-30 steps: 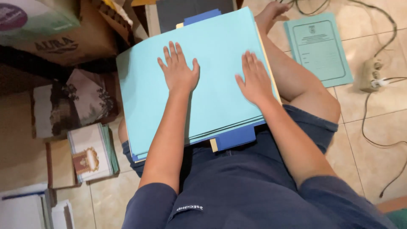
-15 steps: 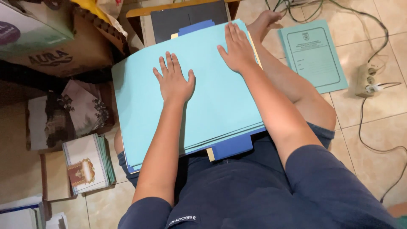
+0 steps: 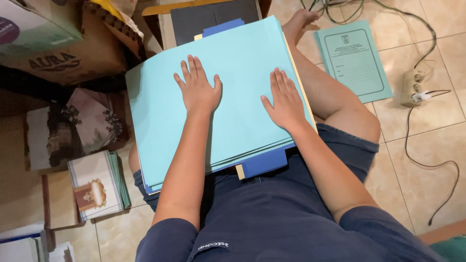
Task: Pressing down on a stack of folders with hands to flatten them and ensure documents are properly seated.
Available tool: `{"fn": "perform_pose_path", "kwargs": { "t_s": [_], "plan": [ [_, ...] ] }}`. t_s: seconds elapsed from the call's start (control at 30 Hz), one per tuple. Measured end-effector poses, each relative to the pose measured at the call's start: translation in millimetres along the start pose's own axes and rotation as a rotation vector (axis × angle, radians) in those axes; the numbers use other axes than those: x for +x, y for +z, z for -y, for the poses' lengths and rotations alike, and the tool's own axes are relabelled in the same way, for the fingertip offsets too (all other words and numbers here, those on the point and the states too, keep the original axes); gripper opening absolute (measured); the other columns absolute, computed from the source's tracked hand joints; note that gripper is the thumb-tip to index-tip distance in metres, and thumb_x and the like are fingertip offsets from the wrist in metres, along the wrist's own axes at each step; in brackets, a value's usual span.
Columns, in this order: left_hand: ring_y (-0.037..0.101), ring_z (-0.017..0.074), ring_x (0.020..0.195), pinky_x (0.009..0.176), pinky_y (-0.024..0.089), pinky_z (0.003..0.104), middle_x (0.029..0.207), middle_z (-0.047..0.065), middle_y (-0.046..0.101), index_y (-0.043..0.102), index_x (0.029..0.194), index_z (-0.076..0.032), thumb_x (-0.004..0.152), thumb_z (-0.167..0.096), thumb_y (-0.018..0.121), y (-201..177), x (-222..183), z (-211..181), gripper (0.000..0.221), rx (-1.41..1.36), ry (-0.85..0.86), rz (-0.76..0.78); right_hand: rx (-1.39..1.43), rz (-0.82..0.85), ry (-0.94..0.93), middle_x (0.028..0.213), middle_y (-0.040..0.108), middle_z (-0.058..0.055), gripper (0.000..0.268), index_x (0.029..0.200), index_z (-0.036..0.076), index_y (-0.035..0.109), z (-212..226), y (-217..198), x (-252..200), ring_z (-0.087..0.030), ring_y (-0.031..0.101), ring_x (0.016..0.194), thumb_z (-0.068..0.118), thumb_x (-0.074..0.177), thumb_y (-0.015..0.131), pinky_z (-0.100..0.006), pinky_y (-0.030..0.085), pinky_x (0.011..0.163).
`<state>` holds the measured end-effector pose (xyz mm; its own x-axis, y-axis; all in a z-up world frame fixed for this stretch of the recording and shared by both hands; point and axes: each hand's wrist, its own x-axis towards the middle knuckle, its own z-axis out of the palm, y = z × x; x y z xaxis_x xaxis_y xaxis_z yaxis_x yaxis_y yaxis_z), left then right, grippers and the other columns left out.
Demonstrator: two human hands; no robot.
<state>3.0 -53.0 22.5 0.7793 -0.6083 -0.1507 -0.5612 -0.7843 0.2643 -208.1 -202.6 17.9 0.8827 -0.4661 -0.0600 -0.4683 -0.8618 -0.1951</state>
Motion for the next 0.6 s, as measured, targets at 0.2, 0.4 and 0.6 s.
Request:
{"fn": "perform_pose_path", "kwargs": {
  "t_s": [0.2, 0.4, 0.6],
  "plan": [
    [0.000, 0.0347, 0.159, 0.126, 0.001, 0.060, 0.174, 0.011, 0.005, 0.009, 0.164, -0.001, 0.104, -0.050, 0.028, 0.0, -0.2, 0.7, 0.080, -0.007, 0.038, -0.003, -0.005, 0.075, 0.045, 0.173, 0.001, -0.016, 0.077, 0.164, 0.000, 0.004, 5.5, -10.8, 68.9, -0.029, 0.000, 0.160, 0.047, 0.110, 0.034, -0.044, 0.008, 0.130],
    [0.001, 0.0326, 0.159, 0.127, 0.001, 0.058, 0.174, 0.011, 0.007, 0.010, 0.164, -0.002, 0.103, -0.050, 0.030, 3.0, 1.7, 1.9, 0.080, -0.030, 0.024, -0.027, 0.000, 0.002, 0.037, 0.173, 0.004, -0.016, 0.074, 0.164, -0.001, 0.007, 8.9, -11.4, 159.3, -0.027, 0.002, 0.160, 0.048, 0.113, 0.029, -0.042, 0.006, 0.131],
    [0.002, 0.0289, 0.159, 0.127, 0.002, 0.056, 0.174, 0.009, 0.007, 0.009, 0.164, -0.002, 0.104, -0.047, 0.029, 1.1, 3.0, -1.0, 0.078, -0.039, -0.016, -0.028, 0.030, -0.050, 0.105, 0.172, 0.007, -0.017, 0.074, 0.164, -0.001, 0.011, 18.4, -2.1, 111.3, -0.028, 0.005, 0.159, 0.046, 0.112, 0.034, -0.043, 0.009, 0.130]
  ]
}}
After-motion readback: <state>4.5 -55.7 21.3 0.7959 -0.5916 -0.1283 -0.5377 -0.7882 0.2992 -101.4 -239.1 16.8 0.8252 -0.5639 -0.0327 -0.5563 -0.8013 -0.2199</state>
